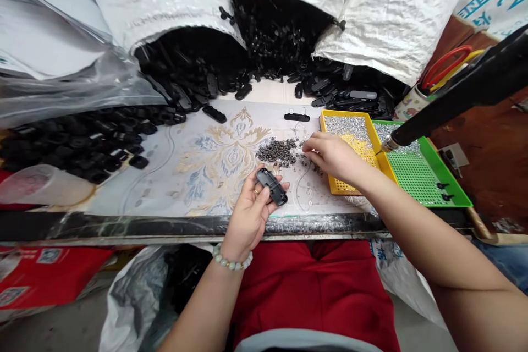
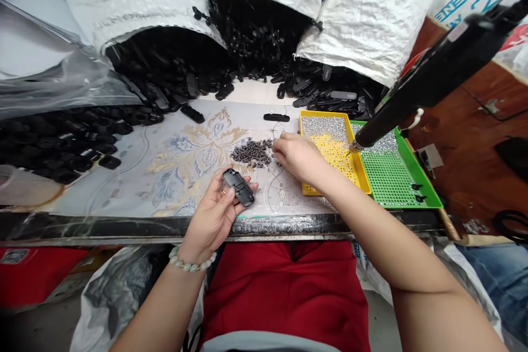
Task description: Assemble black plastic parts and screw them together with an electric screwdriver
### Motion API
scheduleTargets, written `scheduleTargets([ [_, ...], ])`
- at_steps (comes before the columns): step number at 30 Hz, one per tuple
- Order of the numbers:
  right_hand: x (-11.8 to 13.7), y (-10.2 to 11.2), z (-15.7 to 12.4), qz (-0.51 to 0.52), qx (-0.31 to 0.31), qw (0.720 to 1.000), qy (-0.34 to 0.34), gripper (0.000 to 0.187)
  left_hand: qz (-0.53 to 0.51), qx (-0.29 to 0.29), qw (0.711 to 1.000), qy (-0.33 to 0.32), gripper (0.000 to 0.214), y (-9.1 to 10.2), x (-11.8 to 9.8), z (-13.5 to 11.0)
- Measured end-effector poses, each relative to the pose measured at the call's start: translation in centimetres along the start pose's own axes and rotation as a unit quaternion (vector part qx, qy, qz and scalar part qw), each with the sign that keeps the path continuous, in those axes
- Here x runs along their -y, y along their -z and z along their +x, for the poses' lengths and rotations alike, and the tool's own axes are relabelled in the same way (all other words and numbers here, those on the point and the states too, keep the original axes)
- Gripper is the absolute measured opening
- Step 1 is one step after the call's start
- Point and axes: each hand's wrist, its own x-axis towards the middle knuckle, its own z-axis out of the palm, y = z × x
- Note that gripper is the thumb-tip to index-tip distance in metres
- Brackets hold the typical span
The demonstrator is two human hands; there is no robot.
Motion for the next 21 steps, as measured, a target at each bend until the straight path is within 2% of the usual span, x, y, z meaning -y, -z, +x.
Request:
scheduleTargets([
  [5,-3.6,-0.3,5.6,-0.138,0.011,0.982,-0.131,0.027,0.062,-0.017,0.997,0.030,0.056,0.2,-0.5,0.1],
  [8,-4.7,-0.8,9.1,-0.147,0.008,0.981,-0.128,0.026,0.189,-0.059,0.980,0.016,0.051,1.5,-1.7,0.5],
  [11,-3.5,-1.2,10.7,-0.136,0.010,0.986,-0.097,0.023,0.340,-0.077,0.935,-0.068,0.038,3.0,-3.9,1.3],
  [14,-1.1,-1.1,9.1,-0.114,-0.007,0.992,-0.045,0.023,0.489,-0.055,0.853,-0.172,0.025,4.1,-7.0,3.4],
  [16,0.8,-1.0,6.4,-0.083,-0.026,0.996,0.009,0.024,0.575,-0.065,0.783,-0.229,0.024,4.7,-9.0,6.3],
  [18,2.7,-1.2,3.6,-0.058,-0.021,0.997,0.056,0.022,0.632,-0.100,0.725,-0.255,0.028,5.3,-10.8,10.4],
  [21,4.7,-1.4,1.8,-0.049,0.041,0.992,0.109,0.016,0.637,-0.136,0.715,-0.254,0.037,6.1,-12.2,16.3],
])
